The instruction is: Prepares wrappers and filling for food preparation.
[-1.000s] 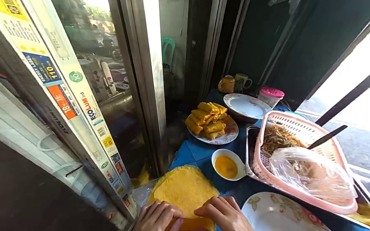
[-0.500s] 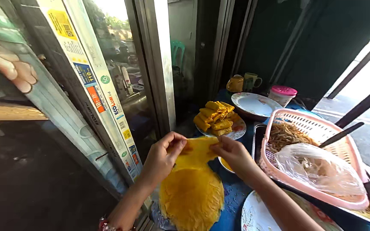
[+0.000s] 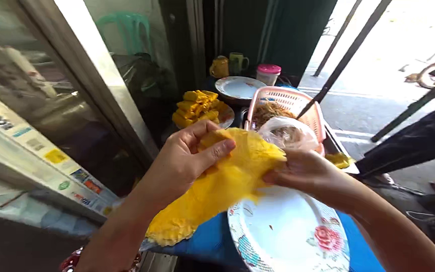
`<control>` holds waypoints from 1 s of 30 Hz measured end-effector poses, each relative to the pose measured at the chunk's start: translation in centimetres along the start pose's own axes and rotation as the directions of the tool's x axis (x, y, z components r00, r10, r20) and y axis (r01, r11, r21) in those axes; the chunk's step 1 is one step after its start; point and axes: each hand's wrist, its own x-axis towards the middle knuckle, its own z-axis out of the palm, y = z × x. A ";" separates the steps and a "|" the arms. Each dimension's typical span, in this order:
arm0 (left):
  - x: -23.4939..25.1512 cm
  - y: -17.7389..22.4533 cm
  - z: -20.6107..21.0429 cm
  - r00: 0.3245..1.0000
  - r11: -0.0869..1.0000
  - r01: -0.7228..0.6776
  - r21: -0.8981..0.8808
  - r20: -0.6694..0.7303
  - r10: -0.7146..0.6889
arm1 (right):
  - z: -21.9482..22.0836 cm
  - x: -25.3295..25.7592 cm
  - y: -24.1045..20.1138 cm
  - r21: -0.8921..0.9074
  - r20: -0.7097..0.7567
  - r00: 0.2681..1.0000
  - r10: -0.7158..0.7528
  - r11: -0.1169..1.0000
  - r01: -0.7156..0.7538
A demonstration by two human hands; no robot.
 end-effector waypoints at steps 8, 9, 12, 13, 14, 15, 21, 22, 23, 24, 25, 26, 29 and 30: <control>2.3 -2.7 5.0 0.899 0.982 0.160 -0.105 0.426 -0.101 | -3.5 -4.7 1.7 0.178 -0.183 0.978 0.098 0.982 -0.065; 2.5 -2.5 5.9 0.881 0.980 0.175 -0.096 0.459 -0.112 | -3.7 -4.8 1.6 0.171 -0.174 0.979 0.105 0.982 -0.074; 3.1 -2.0 8.6 0.914 0.988 0.127 -0.091 0.397 -0.081 | -3.9 -4.9 1.1 0.185 -0.188 0.974 0.130 0.978 -0.095; 3.3 -1.8 9.1 0.935 0.989 0.105 -0.105 0.349 -0.062 | -4.0 -5.1 1.1 0.214 -0.183 0.974 0.135 0.972 -0.094; 3.4 -1.6 9.3 0.950 0.988 0.090 -0.128 0.309 -0.047 | -4.0 -5.4 1.3 0.241 -0.168 0.975 0.143 0.965 -0.100; 3.5 -1.5 9.2 0.960 0.987 0.079 -0.142 0.277 -0.037 | -4.1 -5.8 1.7 0.251 -0.145 0.977 0.157 0.961 -0.118; 3.7 -3.6 6.6 0.958 0.994 0.063 -0.089 0.284 -0.035 | -4.0 -7.7 5.1 0.168 -0.237 0.949 0.208 0.971 -0.171; 3.9 -4.2 6.5 0.960 0.997 0.037 -0.068 0.279 -0.016 | -4.0 -7.6 5.5 0.066 -0.296 0.941 0.167 0.986 -0.154; 4.0 -4.7 6.5 0.964 0.999 -0.007 -0.037 0.265 0.017 | -3.9 -7.4 5.8 -0.058 -0.356 0.930 0.090 0.991 -0.118; 4.1 -5.0 6.4 0.966 0.998 -0.063 -0.001 0.250 0.062 | -3.7 -7.2 6.0 -0.205 -0.406 0.914 -0.019 0.976 -0.071; 4.0 -5.2 6.4 0.965 0.991 -0.127 0.047 0.237 0.113 | -3.5 -7.2 6.1 -0.327 -0.437 0.891 -0.122 0.944 -0.031; 3.7 -5.4 6.3 0.956 0.976 -0.198 0.094 0.237 0.171 | -3.3 -7.4 6.2 -0.415 -0.449 0.871 -0.197 0.910 -0.009; 1.0 -7.5 6.4 0.917 0.891 -0.357 0.281 0.289 0.276 | -1.8 -9.3 8.0 -0.511 -0.433 0.865 -0.253 0.859 -0.004; -0.3 -8.8 6.6 0.908 0.858 -0.378 0.348 0.321 0.270 | -1.0 -10.2 9.3 -0.536 -0.412 0.875 -0.254 0.844 -0.007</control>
